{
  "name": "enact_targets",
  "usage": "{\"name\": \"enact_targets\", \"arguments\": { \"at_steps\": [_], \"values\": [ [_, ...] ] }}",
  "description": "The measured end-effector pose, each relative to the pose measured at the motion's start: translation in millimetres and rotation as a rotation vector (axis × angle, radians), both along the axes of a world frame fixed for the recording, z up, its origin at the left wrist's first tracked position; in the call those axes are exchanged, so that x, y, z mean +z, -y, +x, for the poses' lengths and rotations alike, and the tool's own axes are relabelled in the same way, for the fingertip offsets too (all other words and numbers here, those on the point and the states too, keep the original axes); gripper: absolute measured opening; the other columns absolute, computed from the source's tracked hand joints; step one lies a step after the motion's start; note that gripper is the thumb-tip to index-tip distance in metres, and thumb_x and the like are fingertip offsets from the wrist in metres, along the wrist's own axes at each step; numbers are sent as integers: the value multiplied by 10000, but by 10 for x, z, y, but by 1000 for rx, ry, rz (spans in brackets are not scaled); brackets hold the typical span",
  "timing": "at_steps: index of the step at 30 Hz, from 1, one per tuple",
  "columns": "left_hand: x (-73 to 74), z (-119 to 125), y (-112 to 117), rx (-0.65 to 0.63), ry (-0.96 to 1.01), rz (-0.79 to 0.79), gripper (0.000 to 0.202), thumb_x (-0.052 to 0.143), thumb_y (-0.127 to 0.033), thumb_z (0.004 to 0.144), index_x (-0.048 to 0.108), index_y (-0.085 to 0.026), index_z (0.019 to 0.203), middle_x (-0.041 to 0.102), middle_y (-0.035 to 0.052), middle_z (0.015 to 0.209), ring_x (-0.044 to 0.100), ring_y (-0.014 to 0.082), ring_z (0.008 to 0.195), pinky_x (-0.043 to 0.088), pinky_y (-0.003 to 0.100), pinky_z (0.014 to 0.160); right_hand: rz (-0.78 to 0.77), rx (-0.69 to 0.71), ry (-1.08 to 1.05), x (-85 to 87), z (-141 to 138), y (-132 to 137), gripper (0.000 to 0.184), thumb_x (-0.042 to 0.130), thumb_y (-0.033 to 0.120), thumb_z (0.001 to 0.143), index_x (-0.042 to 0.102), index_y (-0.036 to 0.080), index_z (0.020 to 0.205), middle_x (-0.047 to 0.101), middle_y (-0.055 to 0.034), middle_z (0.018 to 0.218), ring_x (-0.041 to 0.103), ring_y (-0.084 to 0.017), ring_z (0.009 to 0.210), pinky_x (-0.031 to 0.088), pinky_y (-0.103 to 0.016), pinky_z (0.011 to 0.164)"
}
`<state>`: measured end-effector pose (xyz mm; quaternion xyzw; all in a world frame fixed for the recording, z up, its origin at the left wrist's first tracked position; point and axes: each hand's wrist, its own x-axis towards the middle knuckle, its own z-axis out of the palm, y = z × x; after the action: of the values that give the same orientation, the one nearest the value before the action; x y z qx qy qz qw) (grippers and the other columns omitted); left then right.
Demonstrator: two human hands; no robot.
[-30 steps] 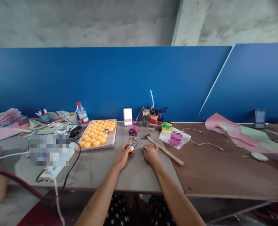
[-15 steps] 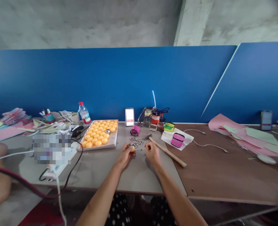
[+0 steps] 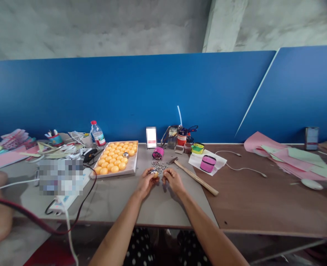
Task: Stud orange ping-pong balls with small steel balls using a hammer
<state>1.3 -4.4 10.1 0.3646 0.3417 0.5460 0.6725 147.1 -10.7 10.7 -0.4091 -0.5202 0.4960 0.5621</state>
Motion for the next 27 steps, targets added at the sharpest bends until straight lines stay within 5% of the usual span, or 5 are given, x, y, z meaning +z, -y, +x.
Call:
{"name": "enact_targets", "arguments": {
  "at_steps": [12, 18, 27],
  "values": [
    [10, -17, 5, -31, 19, 12, 377, 703, -235, 636, 542, -166, 970, 653, 29, 804, 618, 141, 656, 473, 260, 614, -108, 103, -309, -12, -32, -19, 289, 658, 422, 629, 491, 194, 689, 505, 59, 576, 404, -55, 402, 341, -215, 447],
    [-22, -31, 3, -56, 9, 63, 390, 704, -244, 636, 561, -167, 990, 658, 56, 887, 632, 172, 747, 491, 301, 678, -118, 174, -277, -37, -16, -29, 292, 700, 361, 577, 503, 197, 716, 558, 48, 608, 453, -66, 434, 376, -213, 464],
    [-18, -16, 19, -92, -2, 85, 374, 704, -221, 656, 562, -170, 998, 637, 67, 961, 625, 182, 818, 501, 321, 725, -199, 166, -184, -99, -36, 6, 228, 620, 354, 651, 514, 202, 783, 480, 94, 439, 358, -67, 322, 280, -187, 325]
  ]
}}
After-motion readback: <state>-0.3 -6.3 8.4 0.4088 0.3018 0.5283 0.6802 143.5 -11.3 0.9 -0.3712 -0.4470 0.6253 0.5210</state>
